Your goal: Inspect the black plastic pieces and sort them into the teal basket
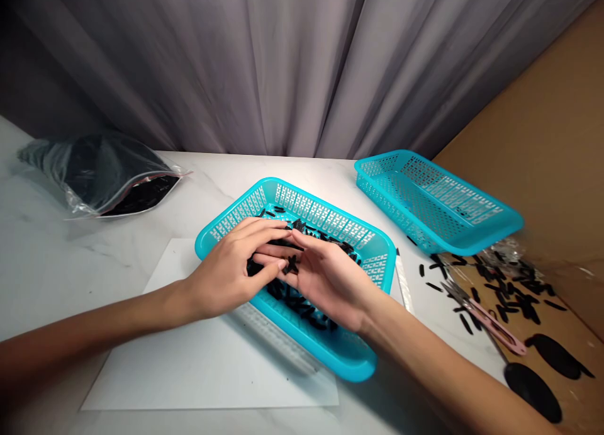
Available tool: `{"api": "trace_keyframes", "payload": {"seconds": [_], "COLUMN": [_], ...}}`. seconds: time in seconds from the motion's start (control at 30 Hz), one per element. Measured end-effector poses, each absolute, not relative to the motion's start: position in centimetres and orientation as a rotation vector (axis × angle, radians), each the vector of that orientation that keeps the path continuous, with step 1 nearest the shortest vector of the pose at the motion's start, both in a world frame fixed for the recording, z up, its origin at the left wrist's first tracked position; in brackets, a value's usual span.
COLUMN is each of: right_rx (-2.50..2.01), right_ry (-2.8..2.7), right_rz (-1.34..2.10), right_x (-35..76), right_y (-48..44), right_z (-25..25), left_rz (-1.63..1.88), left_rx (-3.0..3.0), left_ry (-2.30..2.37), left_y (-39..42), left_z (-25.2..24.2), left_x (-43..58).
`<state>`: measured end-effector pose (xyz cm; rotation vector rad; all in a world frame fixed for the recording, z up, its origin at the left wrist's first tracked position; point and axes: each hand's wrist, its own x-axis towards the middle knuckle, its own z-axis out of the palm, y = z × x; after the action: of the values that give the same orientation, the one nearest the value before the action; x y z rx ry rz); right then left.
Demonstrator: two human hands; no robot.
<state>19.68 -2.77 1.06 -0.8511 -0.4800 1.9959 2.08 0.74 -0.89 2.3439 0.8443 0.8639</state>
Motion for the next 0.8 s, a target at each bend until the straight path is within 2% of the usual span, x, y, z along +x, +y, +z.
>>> {"api": "trace_keyframes", "payload": {"seconds": [0.2,0.37,0.8], "right_rx": [-0.776,-0.787,-0.993], "right_ry": [-0.466,-0.503,-0.69], "right_rz": [2.088,2.118,1.912], "right_x": [19.8,19.79,19.81], "right_y": [-2.8,-2.94,-2.96], "right_z": [1.27,1.44,0.81], "left_rz": [0.79,0.89,1.071], "left_rx": [2.404,2.321,1.974], "left_ry": [0.716,0.725,0.913], "left_y": [0.95,1.18,1.02], "left_z": [-1.04,-1.38,-0.61], "left_x": [2.14,2.11,2.07]}}
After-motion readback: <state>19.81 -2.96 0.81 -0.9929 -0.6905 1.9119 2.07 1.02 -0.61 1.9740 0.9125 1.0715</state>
